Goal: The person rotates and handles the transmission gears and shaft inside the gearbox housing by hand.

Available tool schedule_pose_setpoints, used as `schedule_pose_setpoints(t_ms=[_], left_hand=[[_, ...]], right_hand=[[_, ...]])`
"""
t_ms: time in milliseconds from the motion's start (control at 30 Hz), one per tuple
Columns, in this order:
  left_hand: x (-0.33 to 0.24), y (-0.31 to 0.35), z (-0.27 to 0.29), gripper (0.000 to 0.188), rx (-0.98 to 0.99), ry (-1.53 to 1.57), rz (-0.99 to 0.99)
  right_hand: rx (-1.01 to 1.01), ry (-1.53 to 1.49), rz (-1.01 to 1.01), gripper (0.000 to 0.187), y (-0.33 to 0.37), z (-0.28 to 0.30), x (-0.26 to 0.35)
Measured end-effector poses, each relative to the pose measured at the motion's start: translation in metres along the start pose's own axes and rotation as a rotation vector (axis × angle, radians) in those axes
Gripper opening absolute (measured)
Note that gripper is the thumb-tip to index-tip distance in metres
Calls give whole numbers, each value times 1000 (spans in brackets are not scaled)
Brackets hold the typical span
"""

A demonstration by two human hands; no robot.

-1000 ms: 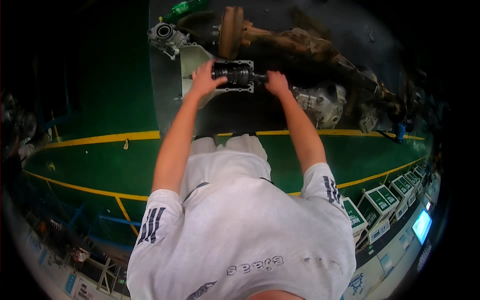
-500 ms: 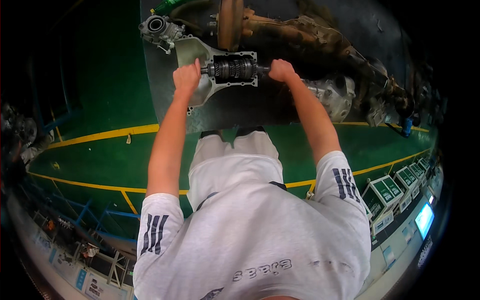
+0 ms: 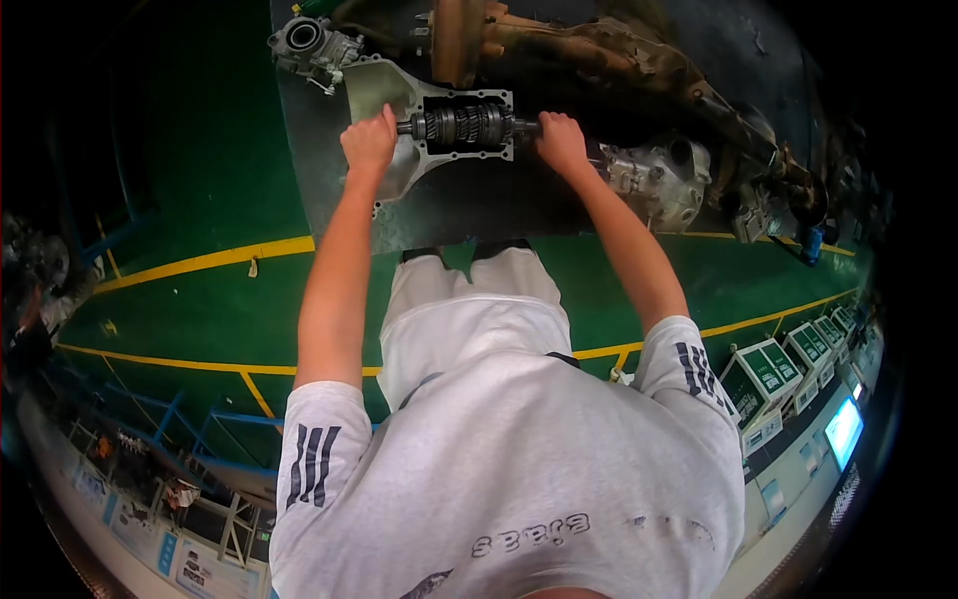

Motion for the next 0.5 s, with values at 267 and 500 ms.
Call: schedule_pose_setpoints(t_ms=[267,500], left_hand=[[-3,0,4,47,-49,-3,-9],[-7,5,13,28,78,77,84]], right_hand=[[415,7,-102,22,-28,-12,-12],[303,-141,-133,26,-24,2,1]])
Point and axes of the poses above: each hand's wrist, its own y-axis away from the middle knuckle, its own z-axis out of the back of the hand, x = y × z, the point moved 7 cm from there along -y, towards the middle knuckle, and after that the axes turned 3 degrees about -x, right-handed, at the moved point
